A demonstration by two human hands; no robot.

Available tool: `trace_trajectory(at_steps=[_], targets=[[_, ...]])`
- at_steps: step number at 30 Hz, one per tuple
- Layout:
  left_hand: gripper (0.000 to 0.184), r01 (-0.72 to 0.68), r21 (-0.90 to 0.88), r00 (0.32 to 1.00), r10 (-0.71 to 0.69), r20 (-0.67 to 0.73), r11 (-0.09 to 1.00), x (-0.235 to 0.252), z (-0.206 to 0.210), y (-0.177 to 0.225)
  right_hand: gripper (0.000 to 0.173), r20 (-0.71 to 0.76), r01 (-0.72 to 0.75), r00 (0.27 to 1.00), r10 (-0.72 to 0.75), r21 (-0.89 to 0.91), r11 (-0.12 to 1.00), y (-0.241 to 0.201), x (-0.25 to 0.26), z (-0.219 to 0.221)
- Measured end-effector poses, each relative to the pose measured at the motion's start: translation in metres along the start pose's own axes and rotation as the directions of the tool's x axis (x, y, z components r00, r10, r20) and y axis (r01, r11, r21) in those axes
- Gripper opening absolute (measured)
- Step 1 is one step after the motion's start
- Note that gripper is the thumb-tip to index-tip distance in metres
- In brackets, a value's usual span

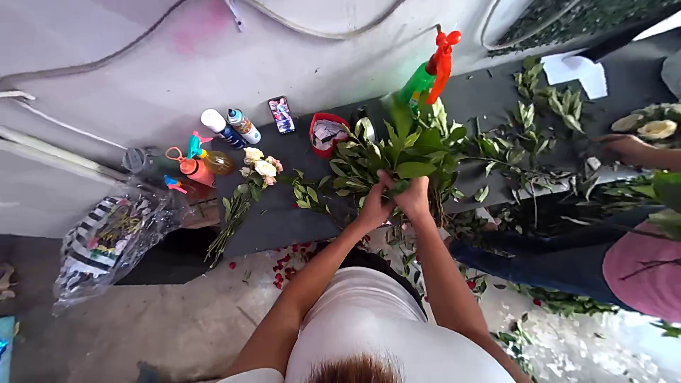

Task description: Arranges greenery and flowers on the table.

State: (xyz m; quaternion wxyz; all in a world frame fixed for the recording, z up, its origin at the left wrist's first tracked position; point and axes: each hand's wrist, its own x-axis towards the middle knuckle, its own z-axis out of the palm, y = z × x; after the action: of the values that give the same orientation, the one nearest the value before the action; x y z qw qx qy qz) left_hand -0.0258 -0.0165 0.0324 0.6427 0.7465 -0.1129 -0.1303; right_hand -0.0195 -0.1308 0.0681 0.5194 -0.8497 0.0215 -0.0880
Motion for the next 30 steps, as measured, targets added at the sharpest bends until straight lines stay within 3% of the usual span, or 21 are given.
trace_trajectory(at_steps=[3,7,10,12,15,18,23,25,28,30], targets=[[0.065,-0.015,0.082,0.998,0.009,0.064,0.996,-0.010,-0.039,-0.012,0.042,0.062,-0.045,0.997,0.048,-0.046,0.998,-0.005,0.007,0.001],[0.082,0.036,-0.076,0.993,-0.044,-0.114,0.996,-0.026,-0.062,-0.028,0.037,0.312,0.061,0.950,0.003,-0.197,0.978,-0.007,0.013,0.018],[0.058,0.091,-0.172,0.948,-0.139,-0.286,0.981,-0.026,-0.055,-0.020,0.026,0.492,0.111,0.869,0.059,-0.309,0.945,-0.010,0.012,0.045],[0.043,0.067,-0.144,0.904,-0.121,-0.411,0.987,-0.021,-0.053,-0.024,0.023,0.535,0.111,0.837,0.113,-0.369,0.923,-0.010,0.014,0.058],[0.039,0.108,-0.160,0.829,-0.177,-0.530,0.981,-0.022,-0.052,-0.033,0.033,0.564,0.074,0.779,0.273,-0.515,0.854,-0.009,0.016,0.068],[0.041,0.100,-0.251,0.756,-0.238,-0.610,0.963,-0.020,-0.052,-0.040,0.039,0.565,0.082,0.742,0.361,-0.610,0.788,0.000,0.009,0.068],[0.035,0.021,-0.346,0.754,-0.243,-0.610,0.938,-0.015,-0.047,-0.048,0.040,0.485,0.063,0.812,0.324,-0.625,0.778,0.051,-0.018,0.059],[0.037,0.047,-0.355,0.744,-0.270,-0.611,0.934,-0.014,-0.054,-0.045,0.041,0.420,-0.050,0.807,0.415,-0.652,0.757,0.074,-0.026,0.049],[0.036,0.020,-0.374,0.621,-0.304,-0.722,0.927,-0.004,-0.089,-0.039,0.048,0.283,-0.262,0.732,0.619,-0.723,0.639,0.121,-0.050,0.015],[0.036,-0.018,-0.384,0.584,-0.302,-0.753,0.923,0.002,-0.119,-0.038,0.051,0.166,-0.402,0.683,0.711,-0.728,0.556,0.152,-0.071,-0.016]])
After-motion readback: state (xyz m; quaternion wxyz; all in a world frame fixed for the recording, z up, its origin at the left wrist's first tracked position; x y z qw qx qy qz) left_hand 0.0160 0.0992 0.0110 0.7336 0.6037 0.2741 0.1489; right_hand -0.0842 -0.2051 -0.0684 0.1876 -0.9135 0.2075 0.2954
